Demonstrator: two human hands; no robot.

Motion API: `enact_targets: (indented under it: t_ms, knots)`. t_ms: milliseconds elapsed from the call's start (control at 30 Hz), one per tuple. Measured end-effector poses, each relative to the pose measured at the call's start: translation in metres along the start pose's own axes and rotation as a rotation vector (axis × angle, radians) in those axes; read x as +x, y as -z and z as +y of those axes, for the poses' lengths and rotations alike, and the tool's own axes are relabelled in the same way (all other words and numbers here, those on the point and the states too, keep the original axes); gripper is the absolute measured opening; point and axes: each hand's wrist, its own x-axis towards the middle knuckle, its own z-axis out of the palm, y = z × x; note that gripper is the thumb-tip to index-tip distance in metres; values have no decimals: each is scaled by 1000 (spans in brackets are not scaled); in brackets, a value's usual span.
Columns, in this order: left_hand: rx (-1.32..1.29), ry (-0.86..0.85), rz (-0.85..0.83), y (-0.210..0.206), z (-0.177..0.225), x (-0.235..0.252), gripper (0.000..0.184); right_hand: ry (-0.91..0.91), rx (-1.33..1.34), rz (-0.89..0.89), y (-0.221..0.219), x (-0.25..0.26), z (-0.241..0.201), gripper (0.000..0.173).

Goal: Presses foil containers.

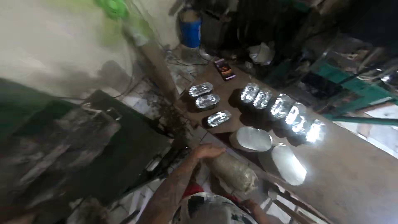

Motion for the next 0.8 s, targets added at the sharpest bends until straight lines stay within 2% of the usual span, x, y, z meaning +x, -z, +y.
enact_targets:
  t_ms: [33, 67, 133, 200, 300, 367, 400, 433, 500, 533, 567, 600, 667, 733, 800]
  knots:
    - [-109, -105, 132, 16, -4, -37, 52, 26, 25, -33, -12, 11, 30, 31]
    - [-216, -213, 250, 30, -10, -73, 46, -14, 30, -85, -12, 25, 35, 32]
    - [-334, -334, 496, 55, -34, -125, 49, -49, 28, -101, -6, 54, 17, 28]
    - [-522, -342, 733, 95, -62, -156, 57, 47, 9, -25, -4, 86, -2, 25]
    - [-934, -437, 1104, 157, -92, -177, 39, 151, -9, 37, -6, 127, -56, 24]
    - [-816, -491, 1288, 164, -113, -184, 47, 231, 1, 72, -12, 152, -88, 26]
    - [-679, -432, 1332, 157, -128, -186, 53, 285, 8, 96, -16, 166, -103, 27]
    - [-512, -273, 1346, 141, -147, -191, 56, 330, 18, 118, -22, 179, -118, 26]
    - [-201, 140, 1271, 108, -204, -199, 65, 369, 31, 160, -30, 202, -154, 27]
    - [-121, 309, 1193, 98, -238, -208, 69, 368, 37, 167, -33, 212, -176, 27]
    - [-92, 409, 1114, 91, -269, -220, 70, 379, 40, 178, -38, 222, -198, 27]
    - [-59, 432, 1044, 84, -292, -234, 65, 412, 39, 195, -44, 231, -221, 27]
    - [-40, 304, 942, 69, -299, -271, 57, 563, -64, 207, -59, 252, -270, 23]
    - [-22, 209, 758, 50, -292, -310, 55, 774, -316, 170, -78, 270, -320, 22]
    - [58, 247, 584, 33, -313, -337, 54, 1036, -573, 62, -106, 295, -354, 24]
